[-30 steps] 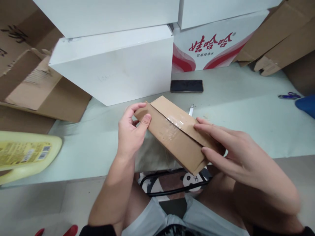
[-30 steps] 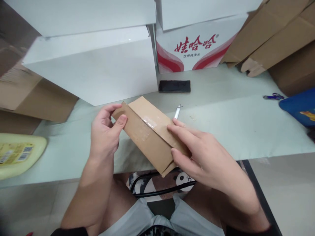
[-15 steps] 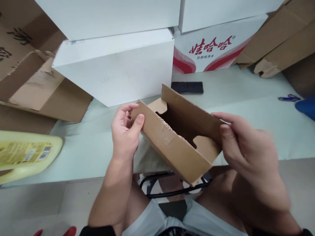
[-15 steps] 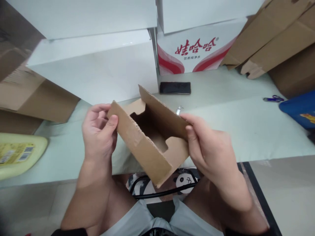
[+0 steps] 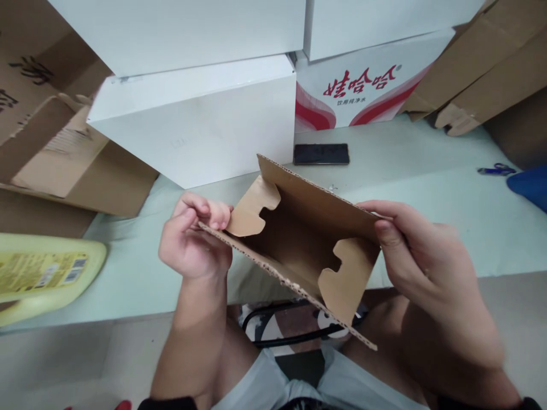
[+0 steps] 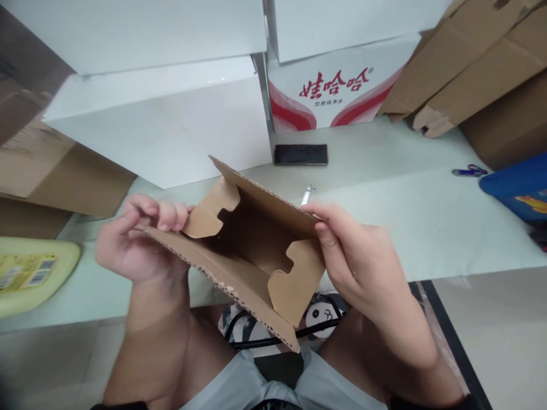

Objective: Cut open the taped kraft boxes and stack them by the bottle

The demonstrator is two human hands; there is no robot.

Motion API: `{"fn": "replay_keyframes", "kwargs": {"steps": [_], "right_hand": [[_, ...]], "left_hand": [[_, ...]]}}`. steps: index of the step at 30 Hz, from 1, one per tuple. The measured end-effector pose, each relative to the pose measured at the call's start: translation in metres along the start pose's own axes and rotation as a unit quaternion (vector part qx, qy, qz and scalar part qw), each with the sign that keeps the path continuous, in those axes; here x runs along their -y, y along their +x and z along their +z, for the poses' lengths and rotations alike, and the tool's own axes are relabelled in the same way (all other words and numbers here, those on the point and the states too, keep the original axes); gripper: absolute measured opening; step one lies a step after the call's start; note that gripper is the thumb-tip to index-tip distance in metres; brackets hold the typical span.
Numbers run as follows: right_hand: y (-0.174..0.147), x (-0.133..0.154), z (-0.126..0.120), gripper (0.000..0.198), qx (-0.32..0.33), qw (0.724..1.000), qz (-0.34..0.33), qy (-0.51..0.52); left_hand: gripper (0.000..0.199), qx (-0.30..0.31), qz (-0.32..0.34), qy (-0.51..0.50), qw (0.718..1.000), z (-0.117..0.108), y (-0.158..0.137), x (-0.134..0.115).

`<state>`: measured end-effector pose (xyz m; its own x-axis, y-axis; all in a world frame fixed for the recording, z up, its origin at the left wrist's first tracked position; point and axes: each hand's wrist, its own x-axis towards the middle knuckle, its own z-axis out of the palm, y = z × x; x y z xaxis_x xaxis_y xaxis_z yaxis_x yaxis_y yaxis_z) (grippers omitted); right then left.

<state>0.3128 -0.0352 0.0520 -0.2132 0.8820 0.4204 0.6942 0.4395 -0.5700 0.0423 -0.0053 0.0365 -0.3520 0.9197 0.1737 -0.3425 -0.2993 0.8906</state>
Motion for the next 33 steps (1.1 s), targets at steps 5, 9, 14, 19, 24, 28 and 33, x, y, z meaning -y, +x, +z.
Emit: {"fn": "replay_keyframes", "kwargs": {"steps": [5,9,14,19,24,28,33], "right_hand": [[-0.002,0.003,0.002,0.02,-0.107,0.994,-0.008,-0.014],[-0.006,0.004,0.002,0.022,-0.172,0.985,-0.018,-0.013],[-0.009,0.006,0.003,0.025,-0.155,0.987,-0.05,0.006],[-0.01,0.017,0.003,0.028,-0.152,0.988,-0.007,0.016],[-0.012,0.019,0.004,0.027,-0.158,0.987,0.006,0.012],[-0.012,0.016,0.004,0.025,-0.16,0.987,-0.014,0.027],[-0.011,0.021,0.001,0.026,-0.139,0.99,0.004,0.026]], "left_hand": [[0.018,0.118,-0.063,0.057,0.989,-0.009,-0.004,-0.012],[0.011,0.23,-0.172,0.219,0.933,-0.014,-0.01,-0.018],[0.02,0.22,-0.098,0.393,0.887,-0.007,-0.012,-0.016],[0.028,0.307,-0.048,0.464,0.829,-0.006,-0.01,-0.016],[0.025,0.308,-0.024,0.51,0.803,-0.009,-0.009,-0.016],[0.021,0.317,0.009,0.495,0.809,-0.011,-0.007,-0.012],[0.016,0.311,0.052,0.455,0.833,-0.01,-0.006,-0.009]]}}
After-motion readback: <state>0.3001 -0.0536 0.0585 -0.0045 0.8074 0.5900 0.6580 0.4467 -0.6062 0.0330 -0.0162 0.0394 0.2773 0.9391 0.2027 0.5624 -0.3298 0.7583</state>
